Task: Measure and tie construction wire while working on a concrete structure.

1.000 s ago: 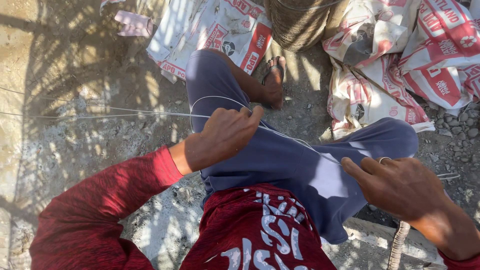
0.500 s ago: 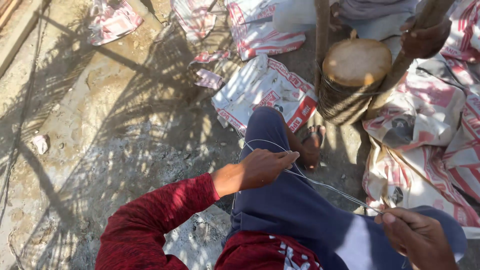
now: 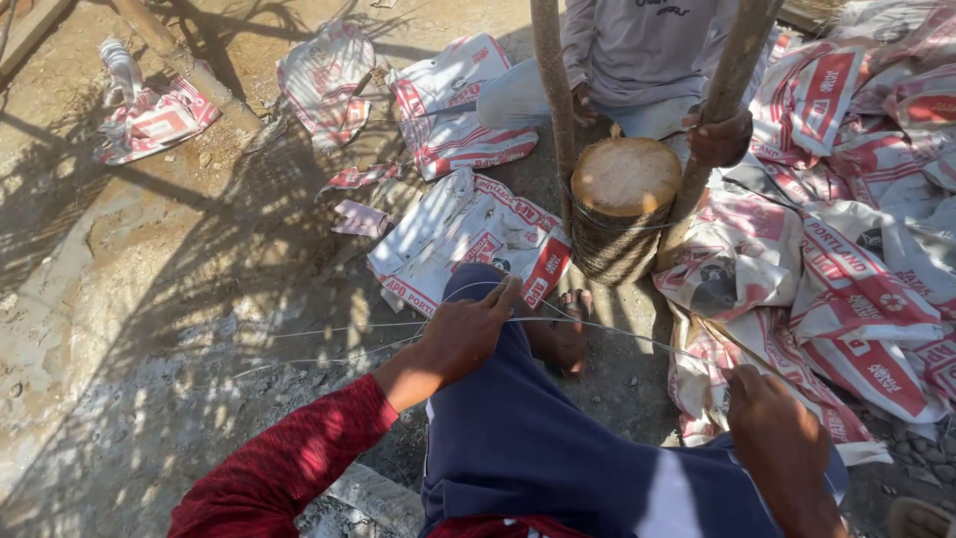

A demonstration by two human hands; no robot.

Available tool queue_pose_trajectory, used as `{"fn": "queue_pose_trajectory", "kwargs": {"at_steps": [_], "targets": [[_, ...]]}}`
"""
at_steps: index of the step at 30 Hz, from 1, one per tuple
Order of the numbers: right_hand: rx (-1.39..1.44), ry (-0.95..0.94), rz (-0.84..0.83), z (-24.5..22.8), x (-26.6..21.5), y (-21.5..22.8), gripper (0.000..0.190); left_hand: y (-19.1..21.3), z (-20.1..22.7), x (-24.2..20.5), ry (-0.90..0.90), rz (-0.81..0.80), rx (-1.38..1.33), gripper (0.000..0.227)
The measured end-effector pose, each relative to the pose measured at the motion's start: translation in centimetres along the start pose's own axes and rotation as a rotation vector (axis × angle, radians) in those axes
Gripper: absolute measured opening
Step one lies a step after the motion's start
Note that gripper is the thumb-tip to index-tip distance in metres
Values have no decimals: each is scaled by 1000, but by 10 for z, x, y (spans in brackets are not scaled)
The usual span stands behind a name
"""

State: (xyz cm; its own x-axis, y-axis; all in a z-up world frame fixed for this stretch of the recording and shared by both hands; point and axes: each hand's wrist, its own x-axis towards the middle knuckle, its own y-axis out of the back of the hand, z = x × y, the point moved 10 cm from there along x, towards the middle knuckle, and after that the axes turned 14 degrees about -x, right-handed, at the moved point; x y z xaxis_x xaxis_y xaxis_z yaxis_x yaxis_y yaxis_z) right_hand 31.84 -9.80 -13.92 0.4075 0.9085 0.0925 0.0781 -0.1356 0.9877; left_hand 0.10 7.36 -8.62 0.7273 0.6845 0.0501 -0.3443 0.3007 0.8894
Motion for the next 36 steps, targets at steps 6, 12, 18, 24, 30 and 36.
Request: {"fn": "queue_pose_trajectory", "kwargs": {"at_steps": [6,12,18,24,30,36], "targets": [[-377,182,-42,-31,-14,1,22,7,-5,25,39,-150,159,75],[-141,655,-302,-70,-69,3,22,15,-22,14,-32,-72,303,82],[487,629,-235,-46,-67,28,12,21,-11,-8,-280,125,213,53],[618,390,-121,-32,-45,35,29,28,3,-13,-232,132,162,56],[663,244,-60,-12,-41,6,23,9,-17,-33,44,2,168,61],[751,126,-6,2,-31,-3,17,37,23,-40,-152,135,148,50]]}}
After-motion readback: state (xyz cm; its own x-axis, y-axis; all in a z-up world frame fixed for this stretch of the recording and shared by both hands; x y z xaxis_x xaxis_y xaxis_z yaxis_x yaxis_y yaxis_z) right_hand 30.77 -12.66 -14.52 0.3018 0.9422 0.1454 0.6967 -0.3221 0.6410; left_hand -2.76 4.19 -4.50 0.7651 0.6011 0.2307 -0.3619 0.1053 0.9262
